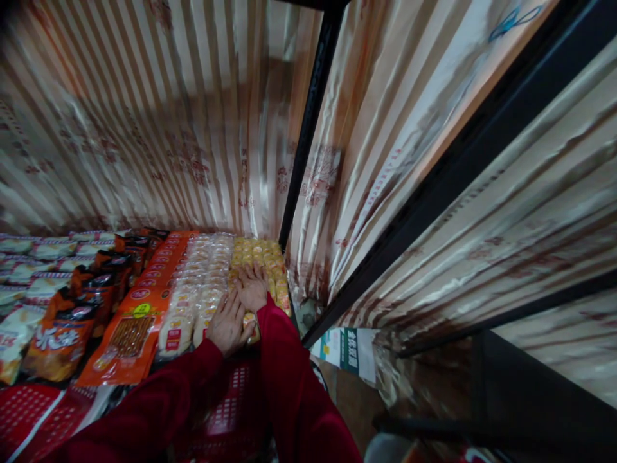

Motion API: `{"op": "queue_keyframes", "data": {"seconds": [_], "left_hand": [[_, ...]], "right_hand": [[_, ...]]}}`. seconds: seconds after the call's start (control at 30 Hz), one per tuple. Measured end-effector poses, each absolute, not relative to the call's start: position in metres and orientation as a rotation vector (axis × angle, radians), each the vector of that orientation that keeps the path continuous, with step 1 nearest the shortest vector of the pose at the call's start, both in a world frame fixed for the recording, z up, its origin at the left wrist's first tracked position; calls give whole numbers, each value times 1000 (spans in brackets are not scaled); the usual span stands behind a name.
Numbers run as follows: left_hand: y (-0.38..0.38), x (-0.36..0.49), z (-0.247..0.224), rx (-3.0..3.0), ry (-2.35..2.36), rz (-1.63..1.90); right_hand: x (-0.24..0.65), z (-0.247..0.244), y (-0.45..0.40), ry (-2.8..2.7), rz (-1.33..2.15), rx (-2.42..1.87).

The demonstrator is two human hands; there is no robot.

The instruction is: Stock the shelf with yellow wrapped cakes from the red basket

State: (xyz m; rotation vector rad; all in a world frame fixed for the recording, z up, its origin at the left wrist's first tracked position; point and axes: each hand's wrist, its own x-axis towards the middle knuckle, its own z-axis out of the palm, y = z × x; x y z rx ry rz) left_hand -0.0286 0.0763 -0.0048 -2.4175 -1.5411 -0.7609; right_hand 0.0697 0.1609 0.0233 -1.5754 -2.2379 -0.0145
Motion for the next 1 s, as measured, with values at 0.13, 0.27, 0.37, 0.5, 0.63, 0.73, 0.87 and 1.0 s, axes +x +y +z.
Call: {"op": "queue_keyframes", "data": {"seconds": [0.13,0.27,0.37,0.5,0.63,0.73,0.87,1.0], "left_hand": [[76,-28,-3,-2442,-1562,-738],[75,-28,-1,-2444,-1579,-697],[75,-28,-1,-2426,-1561,-689],[75,-28,-2,-2411,-1548,-691],[76,-28,-3,-2404,-1540,-689],[77,-28,-4,-2394,-1541,-682],[77,-28,-7,-2382,-1541,-693],[77,-28,-9,-2366,-1502,-666]], "right_hand": [[68,21,160,-2251,48,-1611],[72,29,159,-2276,36,-1603],[77,34,167,-2215,5,-1666],[83,31,182,-2137,31,-1857],[81,25,185,-2150,54,-1913],[80,28,181,-2153,60,-1909],[84,40,182,-2005,60,-2000],[94,51,188,-1774,98,-2154]]}}
